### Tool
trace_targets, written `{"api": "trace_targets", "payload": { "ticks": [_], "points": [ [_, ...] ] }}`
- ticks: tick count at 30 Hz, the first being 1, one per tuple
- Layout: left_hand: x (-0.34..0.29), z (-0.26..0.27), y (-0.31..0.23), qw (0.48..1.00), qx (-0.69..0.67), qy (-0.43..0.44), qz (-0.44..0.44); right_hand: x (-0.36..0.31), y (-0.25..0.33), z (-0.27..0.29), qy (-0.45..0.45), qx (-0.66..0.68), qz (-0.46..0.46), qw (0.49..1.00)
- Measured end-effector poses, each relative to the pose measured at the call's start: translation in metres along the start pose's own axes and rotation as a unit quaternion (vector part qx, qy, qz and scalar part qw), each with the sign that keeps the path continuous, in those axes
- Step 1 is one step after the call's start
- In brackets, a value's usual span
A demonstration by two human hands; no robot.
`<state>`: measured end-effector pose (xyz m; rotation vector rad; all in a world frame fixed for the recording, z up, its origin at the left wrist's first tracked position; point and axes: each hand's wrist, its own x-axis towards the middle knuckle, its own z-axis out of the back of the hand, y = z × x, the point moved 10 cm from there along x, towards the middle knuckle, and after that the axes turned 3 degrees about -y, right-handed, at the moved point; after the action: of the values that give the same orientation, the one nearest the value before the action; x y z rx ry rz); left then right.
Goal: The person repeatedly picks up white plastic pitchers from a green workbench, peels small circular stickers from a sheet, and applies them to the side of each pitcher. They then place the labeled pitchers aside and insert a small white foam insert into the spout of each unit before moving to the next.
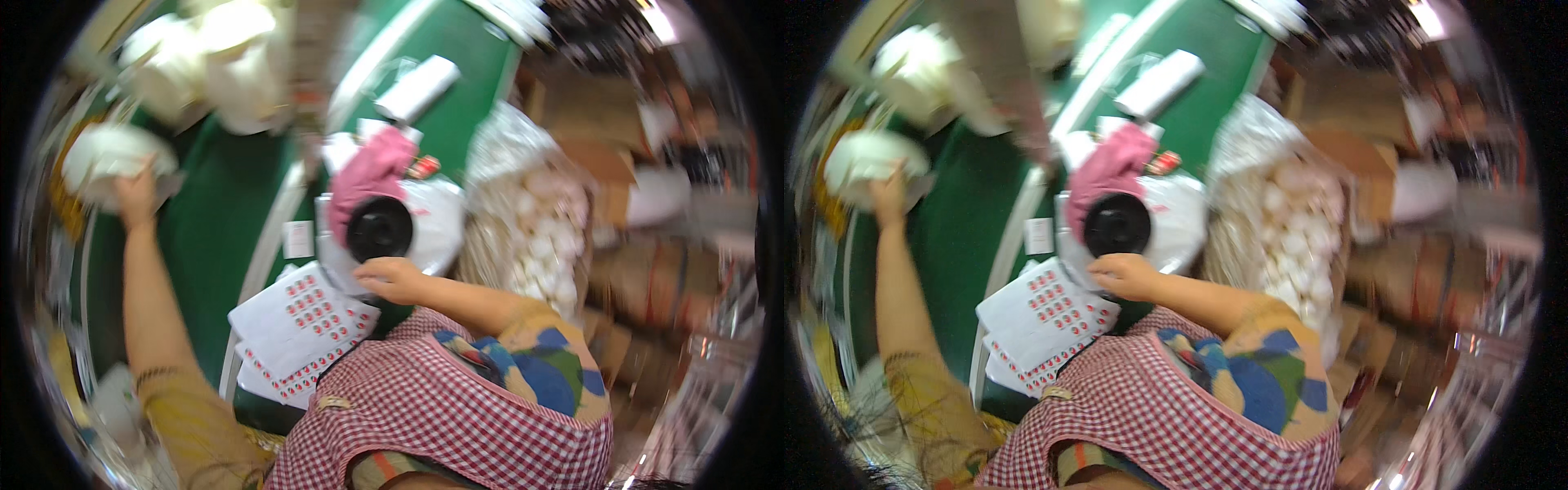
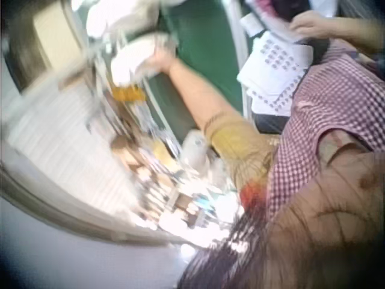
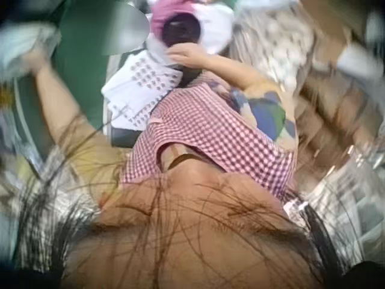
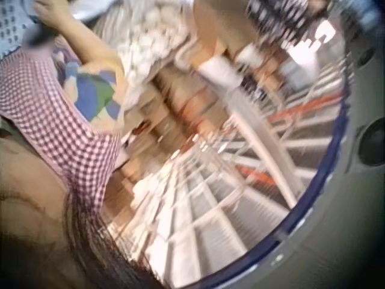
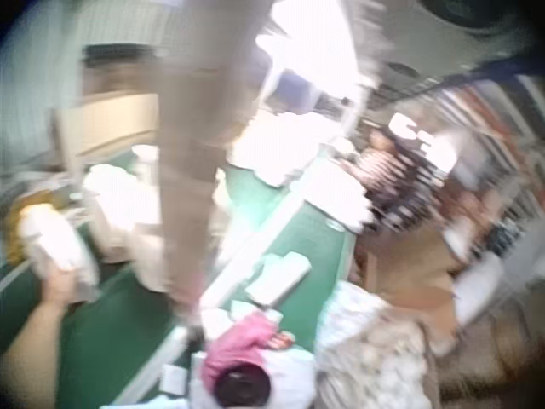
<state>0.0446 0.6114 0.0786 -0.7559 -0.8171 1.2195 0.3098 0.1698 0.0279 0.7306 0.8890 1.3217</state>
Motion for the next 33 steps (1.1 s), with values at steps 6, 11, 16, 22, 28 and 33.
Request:
{"api": "trace_targets", "payload": {
  "ticks": [6,11,16,22,28,33],
  "points": [
    [-0.015,0.029,0.052,0.999,0.019,-0.029,0.020,-0.045,0.040,0.051,-0.119,0.002,0.110,0.987],
    [-0.152,0.020,0.008,0.996,-0.042,0.078,-0.003,-0.153,-0.024,0.255,-0.416,-0.124,0.017,0.901],
    [-0.290,-0.034,-0.013,0.970,-0.136,0.167,0.113,-0.305,-0.237,0.311,-0.382,-0.021,-0.357,0.852],
    [-0.378,-0.082,-0.063,0.949,-0.136,0.237,0.156,-0.286,-0.310,0.249,-0.415,0.194,-0.426,0.780],
    [-0.401,-0.149,-0.138,0.923,-0.167,0.334,0.094,-0.309,-0.362,0.255,-0.500,0.037,-0.432,0.750],
    [-0.448,-0.213,-0.191,0.856,-0.211,0.443,0.160,-0.293,-0.208,0.275,-0.507,0.173,-0.218,0.816]
  ]
}}
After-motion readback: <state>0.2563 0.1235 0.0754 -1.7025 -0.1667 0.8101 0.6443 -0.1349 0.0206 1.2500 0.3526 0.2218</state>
